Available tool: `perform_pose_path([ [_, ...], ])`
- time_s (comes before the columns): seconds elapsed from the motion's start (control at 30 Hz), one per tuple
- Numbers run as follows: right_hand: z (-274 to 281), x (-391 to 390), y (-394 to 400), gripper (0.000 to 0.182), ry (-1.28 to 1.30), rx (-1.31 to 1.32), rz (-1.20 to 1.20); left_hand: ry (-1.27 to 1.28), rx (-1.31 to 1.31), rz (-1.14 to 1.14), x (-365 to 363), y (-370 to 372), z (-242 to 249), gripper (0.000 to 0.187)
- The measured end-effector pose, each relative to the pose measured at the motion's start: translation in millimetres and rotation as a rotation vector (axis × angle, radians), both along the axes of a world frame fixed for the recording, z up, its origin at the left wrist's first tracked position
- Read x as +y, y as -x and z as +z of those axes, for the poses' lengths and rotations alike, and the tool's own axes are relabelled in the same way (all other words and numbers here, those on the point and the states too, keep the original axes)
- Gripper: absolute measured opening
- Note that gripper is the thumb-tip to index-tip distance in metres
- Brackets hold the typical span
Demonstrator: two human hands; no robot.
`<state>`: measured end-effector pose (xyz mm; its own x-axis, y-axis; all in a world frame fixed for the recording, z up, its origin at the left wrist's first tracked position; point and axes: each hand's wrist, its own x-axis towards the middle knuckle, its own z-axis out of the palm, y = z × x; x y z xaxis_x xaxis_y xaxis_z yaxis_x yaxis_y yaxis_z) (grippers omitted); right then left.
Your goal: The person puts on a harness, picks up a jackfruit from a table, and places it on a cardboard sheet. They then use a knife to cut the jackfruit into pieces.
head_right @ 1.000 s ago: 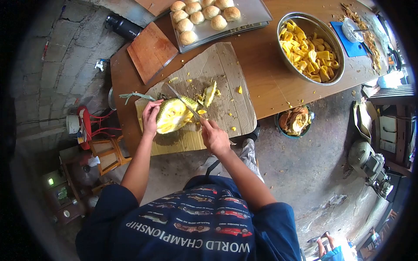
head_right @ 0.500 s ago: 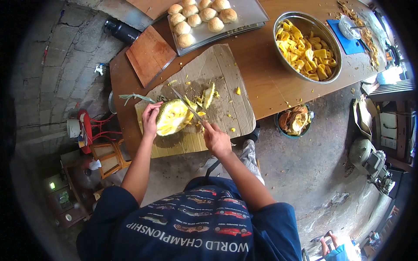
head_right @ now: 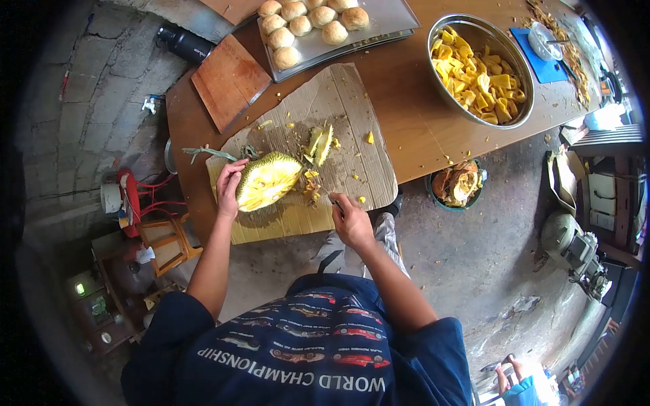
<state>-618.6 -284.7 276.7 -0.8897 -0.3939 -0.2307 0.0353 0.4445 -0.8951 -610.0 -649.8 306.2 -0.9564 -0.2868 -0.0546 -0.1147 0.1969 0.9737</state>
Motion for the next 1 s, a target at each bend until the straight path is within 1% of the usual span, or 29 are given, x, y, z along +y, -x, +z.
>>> perform_pose_path([
  [0.03, 7, 1, 1, 0.031, 0.002, 0.080, -0.008, -0.004, 0.002, 0.006, 1, 1, 3, 0.012],
  [0.1, 22, 4, 2, 0.031, -0.014, 0.074, 0.013, 0.069, -0.054, 0.031, 3, 3, 9, 0.013],
  [0.13, 29, 5, 3, 0.031, -0.026, 0.066, 0.028, 0.124, -0.125, 0.048, 1, 4, 10, 0.011],
  [0.17, 34, 6, 1, 0.031, -0.027, 0.064, 0.030, 0.122, -0.127, 0.050, 2, 6, 11, 0.011],
  [0.23, 41, 6, -1, 0.033, -0.055, -0.037, 0.044, -0.097, -0.255, 0.144, 7, 9, 11, 0.010],
  [0.27, 43, 5, -3, 0.033, -0.054, -0.036, 0.047, -0.133, -0.247, 0.173, 10, 10, 12, 0.011],
  [0.33, 45, 4, -8, 0.033, -0.027, -0.037, 0.034, -0.128, -0.230, 0.173, 7, 7, 6, 0.009],
  [0.37, 44, 4, -9, 0.033, -0.027, -0.040, 0.032, -0.125, -0.214, 0.168, 6, 6, 3, 0.008],
  [0.43, 37, 2, -13, 0.032, -0.087, 0.042, 0.041, -0.115, -0.183, 0.165, 8, 1, 1, 0.007],
  [0.57, 18, -15, -11, 0.032, -0.032, 0.044, 0.030, -0.057, -0.069, 0.124, 9, -6, -2, 0.007],
  [0.83, -35, -66, 22, 0.023, -0.028, 0.004, -0.004, 0.017, -0.057, 0.078, 21, -15, 6, 0.007],
  [0.9, -36, -66, 18, 0.024, 0.000, -0.006, -0.042, 0.046, -0.047, 0.074, 17, -10, 3, 0.007],
  [1.0, -29, -52, 6, 0.025, 0.004, -0.057, -0.069, -0.041, -0.047, 0.161, 12, -17, -3, 0.005],
])
